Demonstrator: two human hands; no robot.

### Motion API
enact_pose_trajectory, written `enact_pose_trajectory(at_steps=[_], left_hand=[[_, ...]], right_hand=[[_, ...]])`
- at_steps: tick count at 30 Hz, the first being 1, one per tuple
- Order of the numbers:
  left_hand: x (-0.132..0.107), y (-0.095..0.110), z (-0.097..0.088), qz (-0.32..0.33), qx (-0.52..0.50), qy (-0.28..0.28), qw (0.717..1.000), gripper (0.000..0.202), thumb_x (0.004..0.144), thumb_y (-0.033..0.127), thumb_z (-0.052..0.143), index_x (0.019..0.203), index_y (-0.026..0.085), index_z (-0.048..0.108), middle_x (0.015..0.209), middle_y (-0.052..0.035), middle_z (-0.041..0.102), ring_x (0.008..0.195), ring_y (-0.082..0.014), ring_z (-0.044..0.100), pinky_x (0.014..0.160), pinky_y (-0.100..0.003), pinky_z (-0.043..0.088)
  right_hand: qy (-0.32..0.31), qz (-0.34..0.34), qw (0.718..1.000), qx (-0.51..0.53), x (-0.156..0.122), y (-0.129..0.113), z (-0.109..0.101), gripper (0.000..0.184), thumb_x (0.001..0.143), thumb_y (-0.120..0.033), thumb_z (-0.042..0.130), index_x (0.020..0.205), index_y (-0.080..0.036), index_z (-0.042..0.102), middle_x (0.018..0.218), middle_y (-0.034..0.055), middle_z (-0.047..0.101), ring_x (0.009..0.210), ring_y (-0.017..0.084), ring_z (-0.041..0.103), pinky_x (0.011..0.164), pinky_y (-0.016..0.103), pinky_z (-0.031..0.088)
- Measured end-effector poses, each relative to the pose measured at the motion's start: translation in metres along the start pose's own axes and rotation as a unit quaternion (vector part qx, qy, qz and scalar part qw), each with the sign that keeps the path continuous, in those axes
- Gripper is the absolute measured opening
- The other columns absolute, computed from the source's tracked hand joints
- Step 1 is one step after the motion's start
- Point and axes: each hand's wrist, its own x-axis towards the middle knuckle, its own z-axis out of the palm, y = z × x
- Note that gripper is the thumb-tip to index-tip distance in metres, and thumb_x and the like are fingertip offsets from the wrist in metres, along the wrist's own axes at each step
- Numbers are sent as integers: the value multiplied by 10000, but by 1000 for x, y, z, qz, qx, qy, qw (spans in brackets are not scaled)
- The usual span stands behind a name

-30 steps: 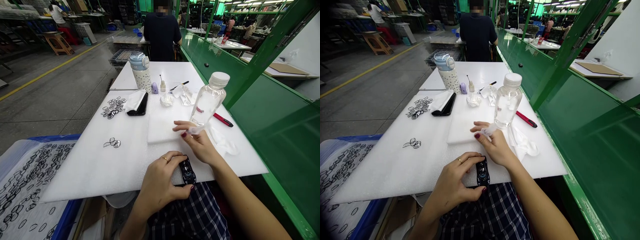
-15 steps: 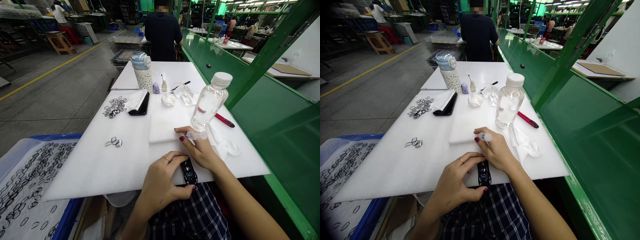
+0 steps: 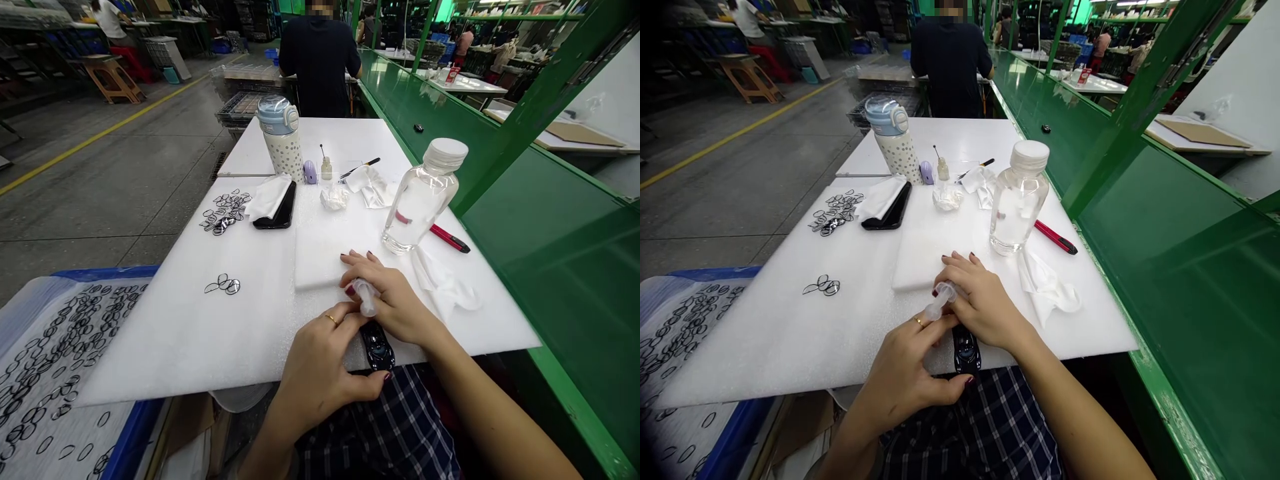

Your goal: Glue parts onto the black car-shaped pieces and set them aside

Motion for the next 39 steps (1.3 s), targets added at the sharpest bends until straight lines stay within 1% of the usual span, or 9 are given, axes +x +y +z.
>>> enact_pose_trajectory(at_steps=[4,9,12,18,23,26,29,34,39], left_hand=[[0,0,-1,-5,-6,-9,1000,642,581,287,841,1175,187,619,1215,-49,633,1017,-247,631,902,-400,536],[0,-1,1,6,14,3,1000,643,590,316,833,1177,170,615,1180,-68,646,1007,-268,632,856,-422,550],[0,-1,1,6,13,2,1000,647,589,316,836,1177,164,616,1192,-68,644,1014,-264,631,865,-414,550],[-1,1,-1,-14,-4,-7,1000,637,602,289,835,1193,194,617,1220,-38,633,1035,-238,626,933,-383,527],[-1,0,-3,-32,-37,-13,999,547,712,429,785,1199,230,634,1243,-30,639,1075,-244,616,988,-396,489],[0,0,-5,-39,-65,-18,997,482,801,494,697,1216,258,630,1240,-20,644,1062,-232,619,967,-384,492],[1,1,-6,-47,-76,-19,996,440,843,498,650,1216,265,622,1206,-15,656,1026,-225,620,928,-373,500],[1,3,-6,-50,-83,-12,995,432,855,513,631,1203,258,625,1165,-17,668,965,-217,620,884,-369,507],[0,3,-6,-52,-86,-8,995,435,852,508,640,1211,263,621,1182,-7,663,963,-205,616,883,-356,498]], right_hand=[[36,0,987,158,-1,3,-6,135,974,-318,487,947,-255,604,1125,37,663,1387,214,387,1154,497,296],[7,-20,1000,-8,-1,1,-2,117,937,-190,505,949,-237,611,1204,66,642,1408,219,350,1164,520,251],[-10,-3,1000,16,-1,0,-2,98,935,-226,531,943,-237,629,1189,55,660,1410,225,347,1188,540,172],[117,2,962,246,0,7,-12,277,969,-445,492,1014,-269,701,1330,32,596,1317,226,471,1142,457,300],[231,-11,926,299,-7,-10,-10,134,903,-261,629,1008,-273,710,941,6,676,933,163,594,886,327,446],[206,9,904,374,-18,-31,-11,222,866,-415,651,1022,-261,686,736,-8,527,701,148,453,691,304,400],[102,13,899,427,-28,-48,-16,423,819,-652,578,773,-237,645,657,-5,409,622,168,358,642,348,354],[87,-12,892,444,-38,-61,-17,538,826,-478,644,500,-196,322,568,-13,282,580,171,295,632,362,315],[129,-23,894,429,-35,-53,-10,515,851,-481,590,502,-219,317,480,-20,232,508,180,259,576,381,331]])
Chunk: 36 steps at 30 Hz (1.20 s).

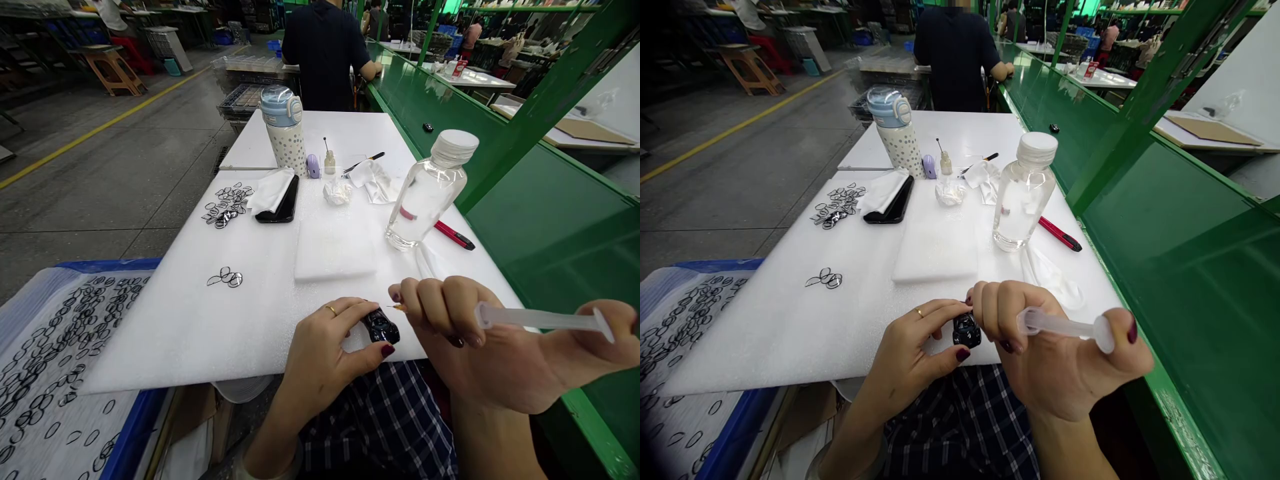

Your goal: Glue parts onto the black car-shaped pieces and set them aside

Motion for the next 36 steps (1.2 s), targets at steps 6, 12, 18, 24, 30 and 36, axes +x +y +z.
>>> enact_pose_trajectory(at_steps=[6,12,18,24,30,36], left_hand=[[0,0,0,-8,-3,-7,1000,427,848,494,653,1211,271,622,1169,1,661,1000,-209,600,907,-356,481],[0,-1,0,-9,-11,-10,1000,445,844,509,653,1221,274,625,1187,-9,660,1016,-225,598,921,-371,475],[0,-1,0,-3,-15,-7,1000,442,840,501,661,1221,278,627,1183,-3,664,1024,-217,604,906,-355,481],[1,-2,1,0,-4,-2,1000,449,835,494,669,1225,276,627,1201,-5,661,996,-214,613,869,-349,499],[0,-2,1,0,-5,-3,1000,447,833,494,673,1225,287,622,1205,7,656,997,-207,609,910,-360,486],[0,-2,2,-2,-8,-1,1000,443,832,504,669,1215,287,625,1201,-7,655,977,-213,614,896,-366,496]], right_hand=[[-14,3,999,42,0,8,0,529,876,-520,522,508,-210,301,443,-27,220,442,148,222,512,362,275],[-7,15,998,65,-3,10,7,649,772,-815,233,557,-205,294,477,-26,216,466,139,229,533,361,262],[-5,16,997,71,-1,10,9,641,774,-806,222,545,-212,293,466,-27,203,457,145,223,523,358,258],[-1,27,998,57,2,7,13,621,761,-797,268,539,-218,309,463,-32,201,455,145,223,511,335,235],[9,20,999,43,-1,6,13,620,763,-795,297,543,-216,324,470,-30,209,463,149,237,518,343,247],[19,27,999,35,-1,5,13,610,766,-789,306,543,-222,337,471,-31,206,462,154,242,522,348,245]])
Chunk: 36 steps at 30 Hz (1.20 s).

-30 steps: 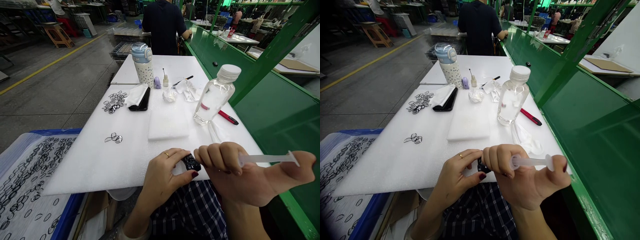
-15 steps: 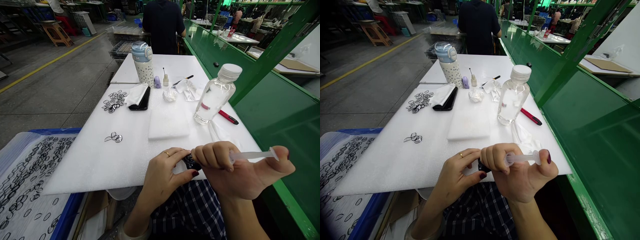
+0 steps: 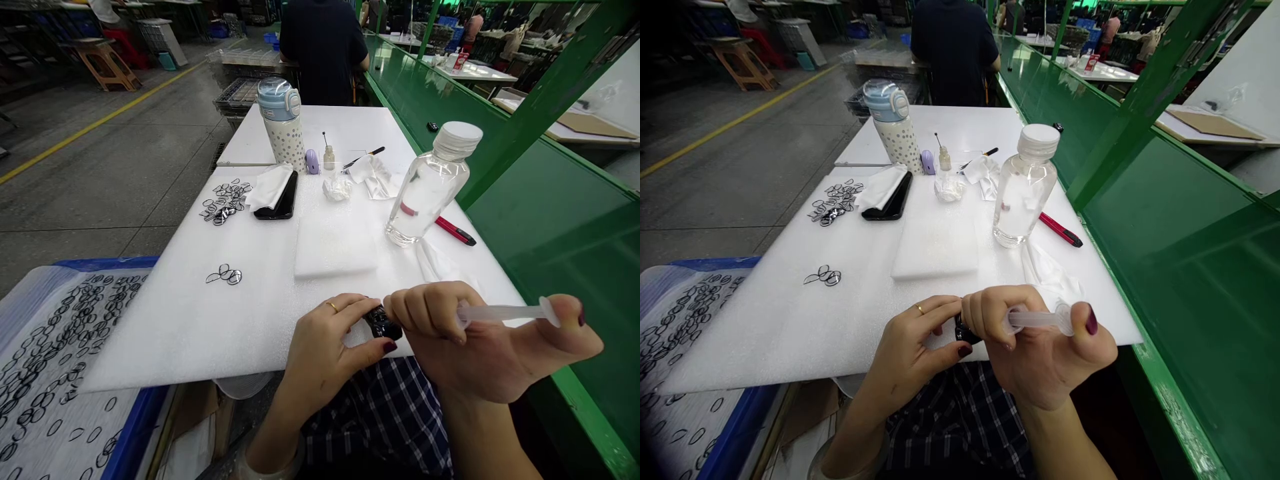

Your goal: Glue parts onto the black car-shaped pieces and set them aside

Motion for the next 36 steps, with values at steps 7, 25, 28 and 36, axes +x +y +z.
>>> enact_pose_trajectory(at_steps=[7,25,28,36], left_hand=[[1,-1,1,8,6,5,1000,438,829,508,671,1203,286,629,1189,-6,660,1012,-218,618,910,-363,496],[-1,-5,0,49,73,8,996,507,808,506,690,1229,232,621,1227,-45,652,1117,-257,600,945,-418,501],[-3,-9,1,81,107,11,991,549,777,475,728,1246,216,607,1241,-66,640,1120,-271,599,936,-437,513],[-5,-9,2,107,148,17,983,590,697,300,802,1239,204,592,1257,-75,617,1065,-275,567,878,-446,541]], right_hand=[[13,-4,1000,-6,-2,-2,0,604,775,-782,326,549,-222,354,483,-31,219,467,157,263,538,354,253],[32,-190,976,-105,32,-16,2,665,779,-849,325,537,-232,377,502,-12,311,485,159,324,525,352,341],[27,-132,982,-130,63,11,1,590,822,-746,390,572,-230,529,591,15,509,605,176,507,641,358,433],[160,-105,927,-322,47,6,-46,300,882,-479,541,930,-219,685,947,34,688,936,211,622,865,357,452]])
